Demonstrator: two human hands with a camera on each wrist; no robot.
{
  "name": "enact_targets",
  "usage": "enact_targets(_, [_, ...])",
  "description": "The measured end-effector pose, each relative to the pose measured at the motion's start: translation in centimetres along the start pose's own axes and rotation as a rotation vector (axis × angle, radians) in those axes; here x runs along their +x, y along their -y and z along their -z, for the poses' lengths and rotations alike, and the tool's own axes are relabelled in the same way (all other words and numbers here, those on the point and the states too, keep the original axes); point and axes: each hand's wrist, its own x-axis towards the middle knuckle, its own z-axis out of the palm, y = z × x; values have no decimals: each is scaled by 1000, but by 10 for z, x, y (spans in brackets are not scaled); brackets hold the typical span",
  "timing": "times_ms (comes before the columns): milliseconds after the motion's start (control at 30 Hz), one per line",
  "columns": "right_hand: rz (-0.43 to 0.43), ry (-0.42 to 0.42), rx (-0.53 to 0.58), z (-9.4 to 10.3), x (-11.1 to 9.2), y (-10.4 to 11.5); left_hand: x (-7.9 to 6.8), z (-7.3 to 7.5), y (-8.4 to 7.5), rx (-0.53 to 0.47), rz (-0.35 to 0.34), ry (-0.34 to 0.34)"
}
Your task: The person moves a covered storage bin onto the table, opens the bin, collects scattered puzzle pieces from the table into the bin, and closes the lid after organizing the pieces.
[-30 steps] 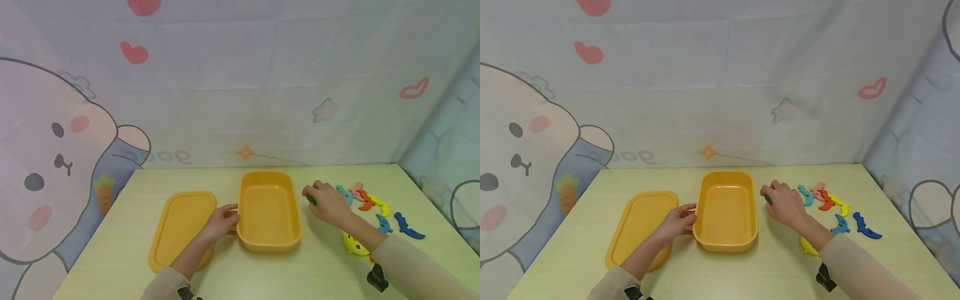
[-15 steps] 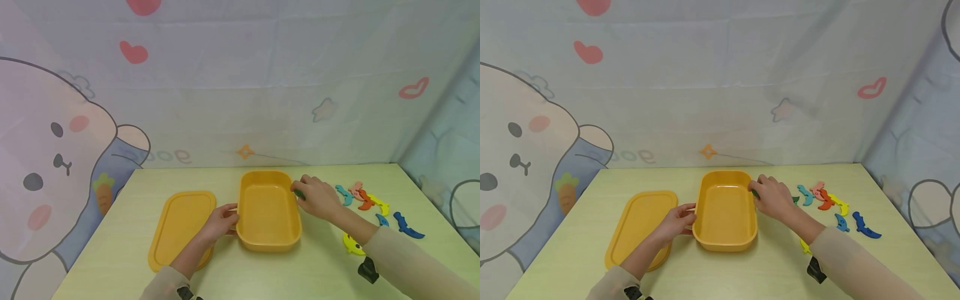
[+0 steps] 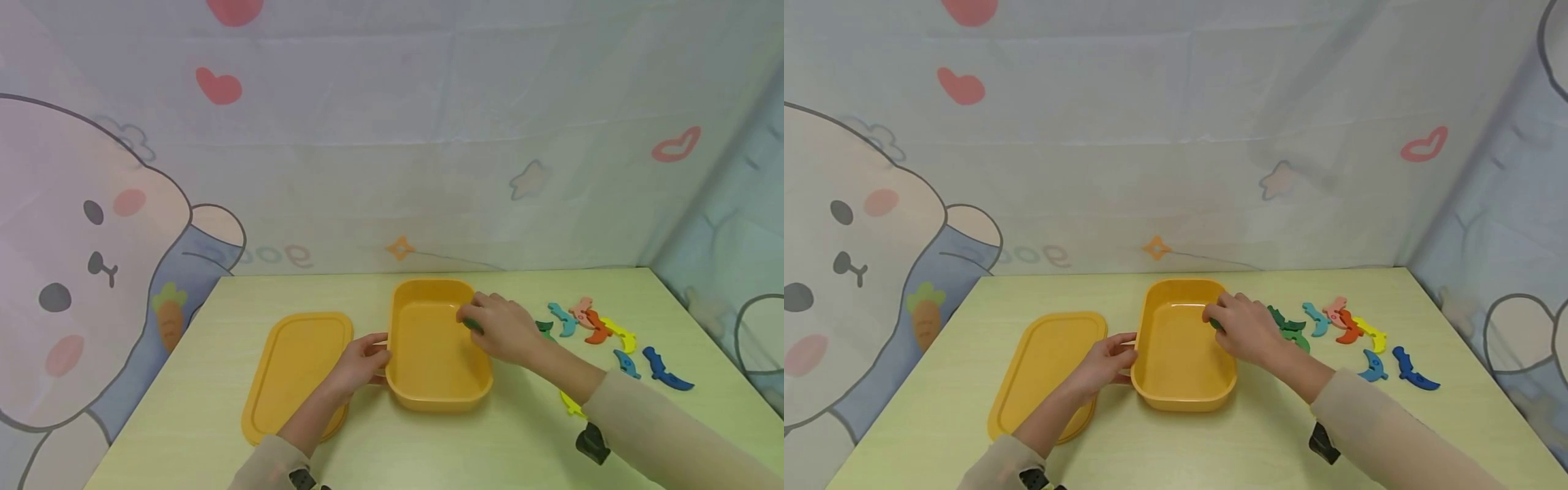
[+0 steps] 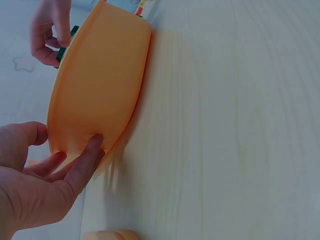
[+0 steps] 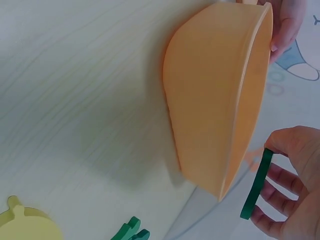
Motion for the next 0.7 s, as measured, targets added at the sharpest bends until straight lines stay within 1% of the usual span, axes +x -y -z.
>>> enact_targets(200, [53, -13, 9, -1, 1, 7, 2, 1, 2, -3, 1, 3])
enact_targets(433, [132, -35, 47, -3, 3, 16, 4, 1, 3, 1, 3, 2])
enact_targets(700, [184, -6, 41, -12, 2, 24, 0, 0, 1, 1, -4, -3])
